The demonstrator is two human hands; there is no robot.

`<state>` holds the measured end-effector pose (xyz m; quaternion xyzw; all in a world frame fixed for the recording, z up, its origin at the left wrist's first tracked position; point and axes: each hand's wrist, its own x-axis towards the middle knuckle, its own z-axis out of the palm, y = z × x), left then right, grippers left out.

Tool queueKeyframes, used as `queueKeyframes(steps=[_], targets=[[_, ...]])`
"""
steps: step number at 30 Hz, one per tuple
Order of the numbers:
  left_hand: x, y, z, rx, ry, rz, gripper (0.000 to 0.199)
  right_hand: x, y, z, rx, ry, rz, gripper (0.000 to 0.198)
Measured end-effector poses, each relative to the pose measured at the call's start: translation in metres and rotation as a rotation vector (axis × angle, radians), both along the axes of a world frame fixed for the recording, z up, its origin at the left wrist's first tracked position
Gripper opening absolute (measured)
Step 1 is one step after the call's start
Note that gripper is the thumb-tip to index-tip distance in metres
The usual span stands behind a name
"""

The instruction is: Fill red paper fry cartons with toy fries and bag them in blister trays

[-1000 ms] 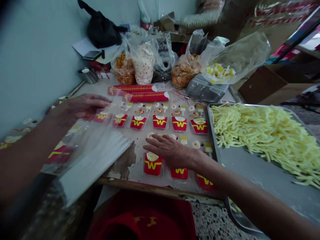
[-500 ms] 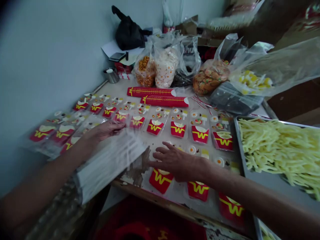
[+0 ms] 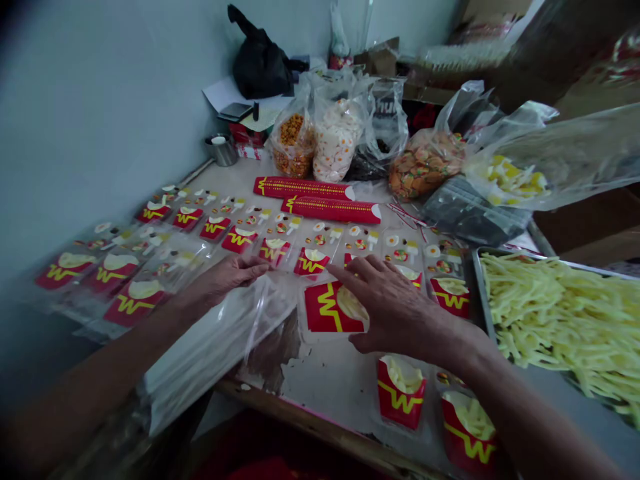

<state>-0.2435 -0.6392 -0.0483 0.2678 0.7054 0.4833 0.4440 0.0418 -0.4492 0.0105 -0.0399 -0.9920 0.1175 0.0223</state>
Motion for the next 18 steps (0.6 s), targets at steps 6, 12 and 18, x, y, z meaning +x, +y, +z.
queueKeyframes(steps=[6,12,18], targets=[[0.020,0.012,0.003,0.033,-0.011,0.060,0.029,0.009,0.023,-0.005,0.062,0.040,-0.086,0.104],[0.053,0.026,0.003,0.015,0.087,0.133,0.031,0.010,0.036,0.007,0.179,0.172,-0.287,0.104],[0.076,0.038,-0.001,-0.014,0.254,0.095,0.036,0.013,0.028,0.009,0.277,0.244,-0.395,0.099]])
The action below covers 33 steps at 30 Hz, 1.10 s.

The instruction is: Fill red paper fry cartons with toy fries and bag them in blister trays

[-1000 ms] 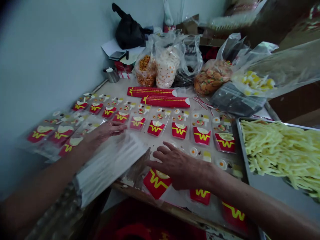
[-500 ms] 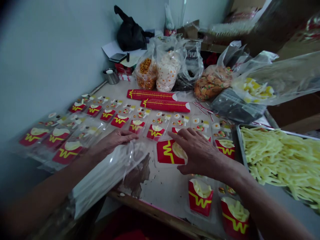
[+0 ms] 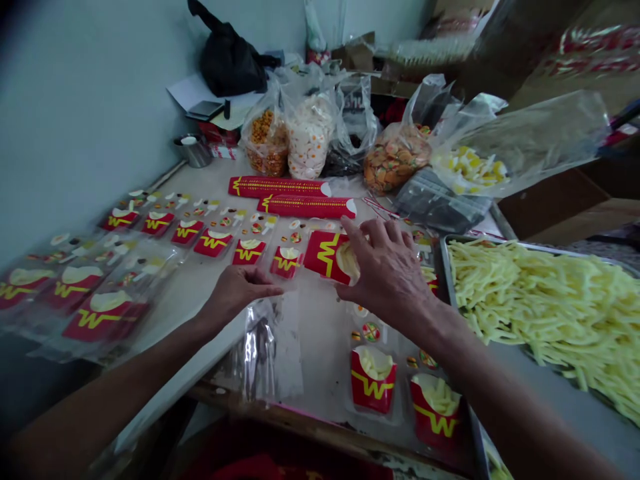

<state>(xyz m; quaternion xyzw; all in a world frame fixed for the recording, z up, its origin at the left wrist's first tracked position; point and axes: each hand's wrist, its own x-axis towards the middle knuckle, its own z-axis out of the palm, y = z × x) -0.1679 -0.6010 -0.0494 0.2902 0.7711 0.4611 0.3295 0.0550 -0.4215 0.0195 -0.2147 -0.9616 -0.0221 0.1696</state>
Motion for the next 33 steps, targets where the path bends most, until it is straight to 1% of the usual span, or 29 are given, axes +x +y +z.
queueKeyframes(steps=[5,9,12,15,18,22,24,27,30,33], targets=[[0.010,0.008,-0.001,0.005,0.007,-0.064,0.036,0.005,-0.004,-0.008,0.095,-0.052,-0.045,0.095],[0.013,0.008,0.002,-0.034,0.103,-0.142,0.031,0.007,-0.010,-0.014,0.140,-0.120,-0.087,0.095],[0.015,0.009,0.002,-0.073,0.185,-0.215,0.027,0.006,-0.015,-0.020,0.126,-0.155,-0.093,0.094],[0.015,0.012,-0.001,-0.097,0.186,-0.279,0.029,0.001,-0.020,-0.029,0.082,-0.171,-0.086,0.094],[0.011,0.017,-0.002,-0.100,0.092,-0.297,0.036,-0.005,-0.023,-0.037,0.034,-0.157,-0.081,0.097],[-0.004,0.021,0.002,-0.053,-0.190,-0.246,0.055,-0.007,-0.023,-0.044,0.004,-0.137,-0.041,0.097],[-0.012,0.021,0.001,-0.073,-0.284,-0.244,0.056,-0.006,-0.023,-0.044,-0.002,-0.166,-0.003,0.094],[-0.016,0.021,-0.004,-0.121,-0.353,-0.286,0.051,-0.007,-0.023,-0.041,-0.042,-0.204,0.054,0.092],[-0.014,0.021,-0.009,-0.107,-0.428,-0.295,0.050,-0.009,-0.024,-0.038,-0.078,-0.196,0.060,0.094],[-0.014,0.018,-0.008,-0.099,-0.418,-0.255,0.055,-0.006,-0.025,-0.036,-0.098,-0.240,0.103,0.095]])
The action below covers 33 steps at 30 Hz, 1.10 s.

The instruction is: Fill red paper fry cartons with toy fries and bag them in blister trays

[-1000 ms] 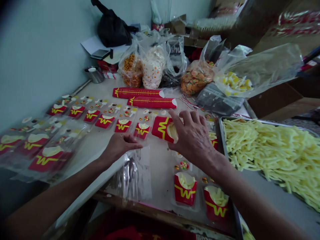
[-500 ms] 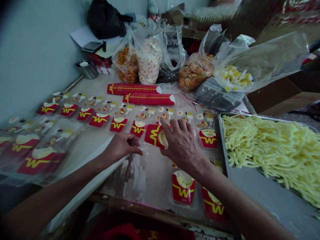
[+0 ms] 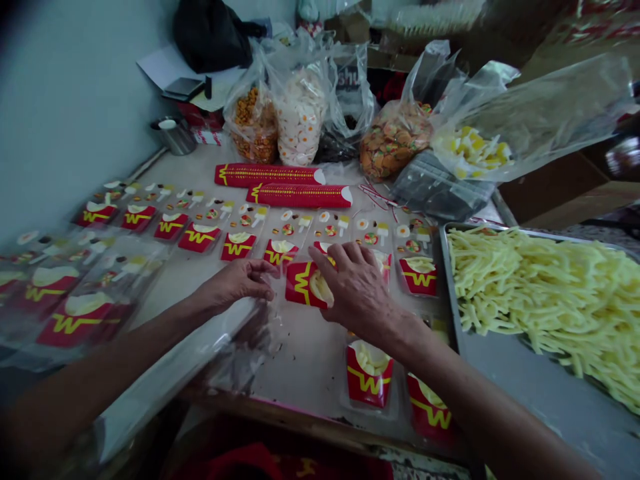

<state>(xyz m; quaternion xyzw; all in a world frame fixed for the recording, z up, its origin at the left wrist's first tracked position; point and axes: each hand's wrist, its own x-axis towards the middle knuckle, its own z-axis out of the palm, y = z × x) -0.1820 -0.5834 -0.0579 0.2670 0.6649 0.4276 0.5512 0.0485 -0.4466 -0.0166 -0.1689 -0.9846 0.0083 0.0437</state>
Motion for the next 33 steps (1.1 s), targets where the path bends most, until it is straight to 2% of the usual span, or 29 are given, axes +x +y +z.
queueKeyframes(steps=[4,6,11,17,21,24,28,33], targets=[[-0.004,-0.009,0.003,-0.030,0.039,-0.095,0.056,0.010,-0.003,-0.001,-0.167,-0.105,0.163,0.097],[-0.006,-0.014,0.002,-0.053,0.023,-0.163,0.053,0.013,-0.006,0.000,-0.214,-0.123,0.196,0.098],[-0.015,-0.031,0.002,-0.077,0.093,-0.232,0.046,0.012,-0.018,0.002,-0.192,-0.097,0.174,0.099],[-0.002,-0.061,0.005,-0.036,0.023,-0.103,0.041,0.006,-0.052,-0.002,-0.089,0.040,-0.036,0.102],[0.007,-0.072,0.001,-0.011,0.055,-0.114,0.027,0.008,-0.071,-0.004,-0.088,0.075,-0.073,0.101],[0.002,-0.074,0.002,-0.002,0.125,-0.137,0.023,0.016,-0.080,-0.005,-0.107,0.017,-0.051,0.097],[-0.007,-0.073,0.010,-0.050,0.132,-0.157,0.029,0.021,-0.084,-0.008,-0.203,-0.069,0.044,0.100],[-0.014,-0.075,0.019,-0.064,0.155,-0.279,0.038,0.011,-0.085,-0.011,-0.223,-0.050,0.102,0.105]])
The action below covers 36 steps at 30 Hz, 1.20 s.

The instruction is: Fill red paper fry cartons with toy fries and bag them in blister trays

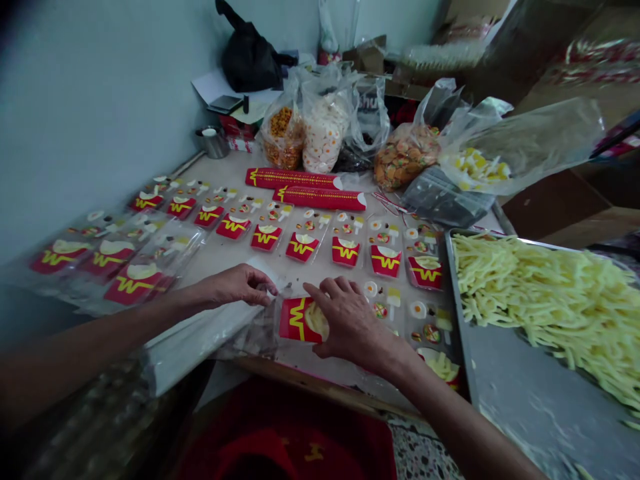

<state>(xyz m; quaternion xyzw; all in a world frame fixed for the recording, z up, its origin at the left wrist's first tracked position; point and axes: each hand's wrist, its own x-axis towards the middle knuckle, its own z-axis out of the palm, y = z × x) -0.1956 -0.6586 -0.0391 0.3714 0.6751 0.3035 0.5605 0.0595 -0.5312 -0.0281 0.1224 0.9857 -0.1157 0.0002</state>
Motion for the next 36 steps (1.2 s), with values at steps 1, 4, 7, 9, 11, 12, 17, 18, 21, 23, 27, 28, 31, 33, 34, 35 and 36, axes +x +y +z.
queueKeyframes(steps=[1,4,7,9,11,12,17,18,21,23,27,28,31,33,34,35,36], targets=[[-0.001,0.001,0.002,-0.002,-0.004,-0.034,0.039,-0.003,-0.001,0.000,0.010,0.006,0.000,0.105],[-0.005,0.011,0.007,0.012,-0.004,-0.186,0.035,-0.012,-0.012,0.001,0.041,0.007,0.015,0.104],[-0.007,0.030,0.015,0.089,0.047,-0.396,0.026,-0.023,-0.030,0.002,0.030,-0.007,-0.024,0.105],[-0.009,0.042,0.021,0.179,0.152,-0.488,0.017,-0.034,-0.043,-0.001,0.013,-0.024,-0.113,0.105],[-0.011,0.045,0.029,0.304,0.392,-0.522,0.012,-0.044,-0.055,-0.009,0.010,-0.044,-0.224,0.103],[-0.011,0.042,0.032,0.370,0.559,-0.519,0.013,-0.049,-0.059,-0.014,0.008,-0.052,-0.279,0.101],[0.007,-0.011,0.022,0.524,1.168,-0.329,0.027,-0.044,-0.068,-0.038,0.001,0.010,-0.401,0.110],[0.015,-0.024,0.014,0.512,1.185,-0.268,0.032,-0.036,-0.069,-0.040,0.022,0.029,-0.401,0.114],[0.039,-0.046,-0.013,0.464,1.177,-0.098,0.049,-0.011,-0.070,-0.041,0.063,-0.004,-0.447,0.111],[0.050,-0.046,-0.026,0.450,1.185,-0.055,0.049,0.000,-0.071,-0.042,0.055,-0.046,-0.482,0.099],[0.057,-0.031,-0.031,0.374,1.252,-0.103,0.042,0.002,-0.074,-0.048,0.037,-0.007,-0.514,0.087],[0.058,-0.028,-0.029,0.338,1.269,-0.110,0.044,0.001,-0.074,-0.049,0.031,0.005,-0.519,0.086],[0.061,-0.021,-0.023,0.280,1.302,-0.105,0.050,-0.002,-0.076,-0.051,0.019,0.017,-0.533,0.085],[0.064,-0.018,-0.022,0.280,1.307,-0.088,0.050,-0.001,-0.075,-0.051,0.019,0.019,-0.532,0.086],[0.065,-0.016,-0.022,0.276,1.302,-0.076,0.050,-0.001,-0.075,-0.050,0.021,0.021,-0.531,0.086],[0.066,-0.014,-0.023,0.268,1.298,-0.066,0.049,-0.001,-0.075,-0.050,0.023,0.024,-0.531,0.085],[0.067,-0.012,-0.024,0.255,1.295,-0.064,0.048,-0.001,-0.075,-0.049,0.024,0.025,-0.531,0.085]])
